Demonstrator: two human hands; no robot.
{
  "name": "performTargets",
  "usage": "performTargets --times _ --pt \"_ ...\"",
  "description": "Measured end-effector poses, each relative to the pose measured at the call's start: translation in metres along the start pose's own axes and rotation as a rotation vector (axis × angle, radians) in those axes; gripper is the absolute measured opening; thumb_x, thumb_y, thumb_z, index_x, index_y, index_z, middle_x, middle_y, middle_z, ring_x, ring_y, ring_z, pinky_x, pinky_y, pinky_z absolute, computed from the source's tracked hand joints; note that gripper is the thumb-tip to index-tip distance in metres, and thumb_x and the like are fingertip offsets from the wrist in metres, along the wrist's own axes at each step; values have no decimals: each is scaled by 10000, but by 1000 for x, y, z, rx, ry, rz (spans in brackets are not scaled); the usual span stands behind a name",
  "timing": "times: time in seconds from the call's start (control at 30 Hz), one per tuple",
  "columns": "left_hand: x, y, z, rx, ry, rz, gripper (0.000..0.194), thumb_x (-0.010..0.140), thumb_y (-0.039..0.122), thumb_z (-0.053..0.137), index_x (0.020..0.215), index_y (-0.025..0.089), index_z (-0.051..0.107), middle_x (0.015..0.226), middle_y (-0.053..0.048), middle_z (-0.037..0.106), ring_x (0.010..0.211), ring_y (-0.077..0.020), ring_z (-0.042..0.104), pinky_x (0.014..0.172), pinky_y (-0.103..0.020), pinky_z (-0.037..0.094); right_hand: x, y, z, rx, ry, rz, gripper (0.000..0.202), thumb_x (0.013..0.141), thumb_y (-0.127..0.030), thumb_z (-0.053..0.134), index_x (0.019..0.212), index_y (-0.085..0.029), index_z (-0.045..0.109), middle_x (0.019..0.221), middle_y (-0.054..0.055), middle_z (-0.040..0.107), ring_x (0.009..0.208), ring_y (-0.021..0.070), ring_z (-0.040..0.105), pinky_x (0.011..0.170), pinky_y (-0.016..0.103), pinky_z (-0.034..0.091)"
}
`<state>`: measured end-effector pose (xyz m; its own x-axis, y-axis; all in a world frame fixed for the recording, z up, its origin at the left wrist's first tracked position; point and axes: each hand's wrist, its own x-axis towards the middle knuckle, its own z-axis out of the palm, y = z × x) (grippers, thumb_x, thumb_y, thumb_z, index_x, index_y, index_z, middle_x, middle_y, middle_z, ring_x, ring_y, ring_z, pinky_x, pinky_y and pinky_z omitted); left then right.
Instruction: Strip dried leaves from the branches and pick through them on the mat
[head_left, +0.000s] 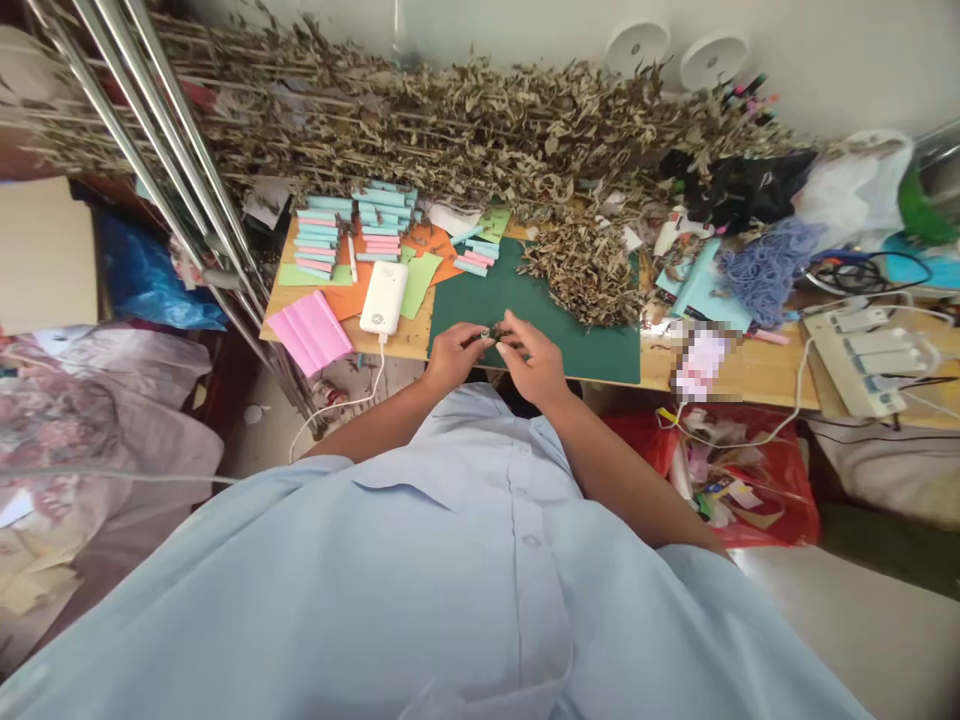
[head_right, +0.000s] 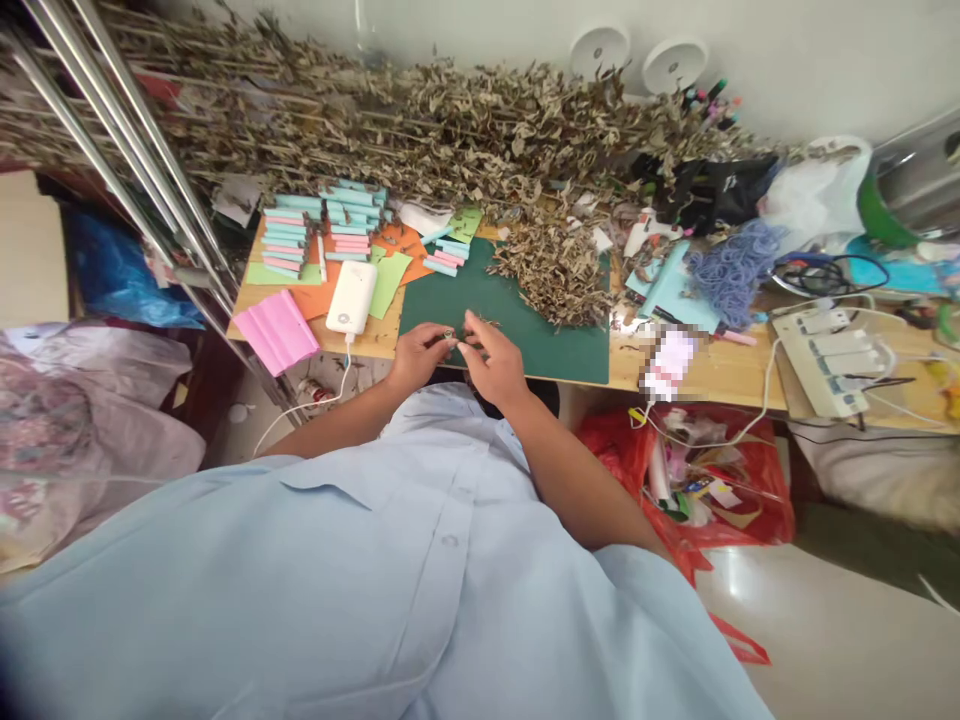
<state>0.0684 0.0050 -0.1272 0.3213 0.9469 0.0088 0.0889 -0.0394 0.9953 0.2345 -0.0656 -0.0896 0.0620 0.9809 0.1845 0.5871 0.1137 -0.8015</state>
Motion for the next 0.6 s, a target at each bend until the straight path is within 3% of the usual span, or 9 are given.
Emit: performTargets --times 0.1,0.27,0.47,0.6 --pt "6 18 -3 -241 26 -207 290 786 362 841 958 136 785 802 -30 731 642 -110 620 631 -238 493 -2 6 -4 89 15 -11 690 906 -419 700 1547 -249 509 1494 136 592 1211 294 672 930 459 639" --pt "9 44 -2 -688 -114 -479 327 785 366 873 925 98 747 813 -75 752 650 -119 662 591 -224 512 -8 5 -19 243 -72 -51 915 814 -412 818 1612 -273 391 1630 128 447 1439 331 514 1101 522 546" --pt "-13 54 26 -849 -178 -528 256 840 294 828 950 80 739 787 -77 745 649 -131 686 596 -233 531 -11 13 -33 450 -175 -72 1005 812 -500 818 1644 -277 300 1627 148 440 1475 337 470 1128 544 517" --pt "-26 62 41 -856 -184 -501 268 802 269 855 938 66 745 762 -80 741 628 -142 686 594 -245 526 -13 16 -44 448 -235 -162 1035 807 -509 822 1649 -260 274 1559 158 500 1384 316 547 1085 517 554"
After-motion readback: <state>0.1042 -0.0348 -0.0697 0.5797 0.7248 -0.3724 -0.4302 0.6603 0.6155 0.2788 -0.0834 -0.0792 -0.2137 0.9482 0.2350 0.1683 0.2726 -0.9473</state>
